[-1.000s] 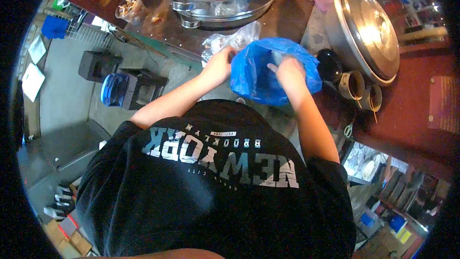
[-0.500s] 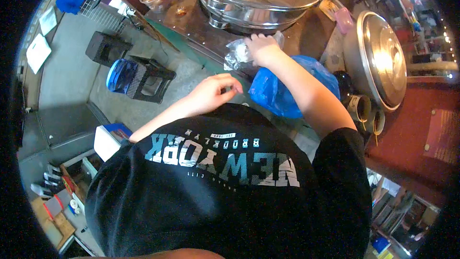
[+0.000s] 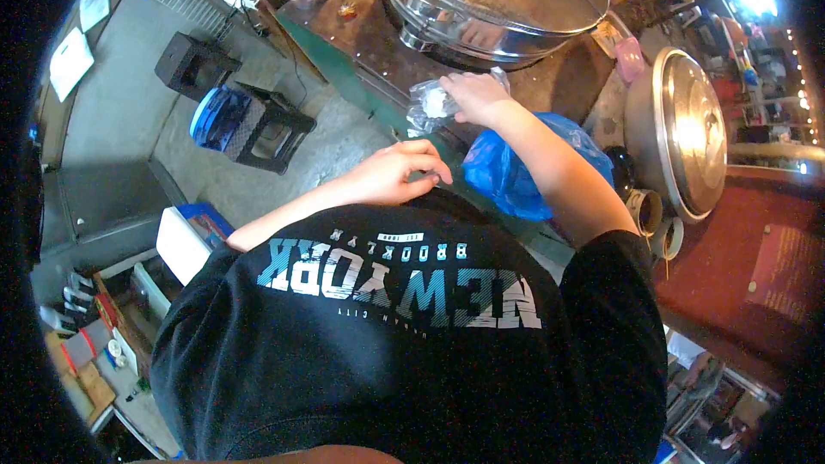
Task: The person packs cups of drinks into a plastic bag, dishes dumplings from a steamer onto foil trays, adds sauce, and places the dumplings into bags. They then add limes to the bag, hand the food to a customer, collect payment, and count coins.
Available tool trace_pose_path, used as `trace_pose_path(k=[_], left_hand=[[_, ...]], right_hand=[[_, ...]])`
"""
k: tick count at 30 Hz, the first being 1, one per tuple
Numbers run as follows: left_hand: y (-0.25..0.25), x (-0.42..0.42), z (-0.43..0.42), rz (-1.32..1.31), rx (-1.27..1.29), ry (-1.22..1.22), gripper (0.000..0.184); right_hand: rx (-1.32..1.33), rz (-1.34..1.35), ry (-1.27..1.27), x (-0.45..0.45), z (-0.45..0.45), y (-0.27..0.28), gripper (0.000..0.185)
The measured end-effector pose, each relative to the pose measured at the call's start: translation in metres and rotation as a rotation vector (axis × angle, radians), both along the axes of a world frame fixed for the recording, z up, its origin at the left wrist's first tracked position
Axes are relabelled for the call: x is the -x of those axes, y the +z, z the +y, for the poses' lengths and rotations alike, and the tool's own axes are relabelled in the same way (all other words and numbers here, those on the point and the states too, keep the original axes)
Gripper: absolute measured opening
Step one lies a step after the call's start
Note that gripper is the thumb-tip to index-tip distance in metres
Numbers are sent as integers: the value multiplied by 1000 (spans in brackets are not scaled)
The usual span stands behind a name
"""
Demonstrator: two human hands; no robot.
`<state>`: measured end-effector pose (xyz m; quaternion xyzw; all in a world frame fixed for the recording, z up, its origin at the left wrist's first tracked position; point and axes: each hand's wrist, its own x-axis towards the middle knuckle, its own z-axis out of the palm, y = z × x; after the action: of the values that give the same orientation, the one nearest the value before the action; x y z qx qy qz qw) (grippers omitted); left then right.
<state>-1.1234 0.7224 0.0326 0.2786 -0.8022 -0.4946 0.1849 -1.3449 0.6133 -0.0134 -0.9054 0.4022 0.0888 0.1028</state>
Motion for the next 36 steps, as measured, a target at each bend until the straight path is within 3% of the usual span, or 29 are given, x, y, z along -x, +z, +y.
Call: trace_pose_path(k=[7,13,16,19,26,27,28,33,36], left_hand=[[-17,13,2,-41,140,20,26],[-21,21,3,-121,45,-40,35],[-23,29,5,58,40,-70,43],[-11,34,1,42,-90,-161,45],[-18,72,-12,83,-322,-71,40],[-53,87,-17,188,-389,-26,40],[-74,99,-23,146,-456,15,42],[-48,108,-31,-39,-148,244,55],[-32,104,-27,9,-185,282,55]], right_hand=[[24,-64,32,-13,-5,14,67],[26,-99,43,-20,-7,40,62],[55,-102,69,-29,-5,68,59],[92,-116,34,-31,8,107,57],[97,-389,-289,31,62,169,48],[56,-373,-371,39,74,171,47],[14,-356,-452,46,87,172,45],[32,-278,-708,79,146,121,43],[-88,-121,-831,90,147,85,47]])
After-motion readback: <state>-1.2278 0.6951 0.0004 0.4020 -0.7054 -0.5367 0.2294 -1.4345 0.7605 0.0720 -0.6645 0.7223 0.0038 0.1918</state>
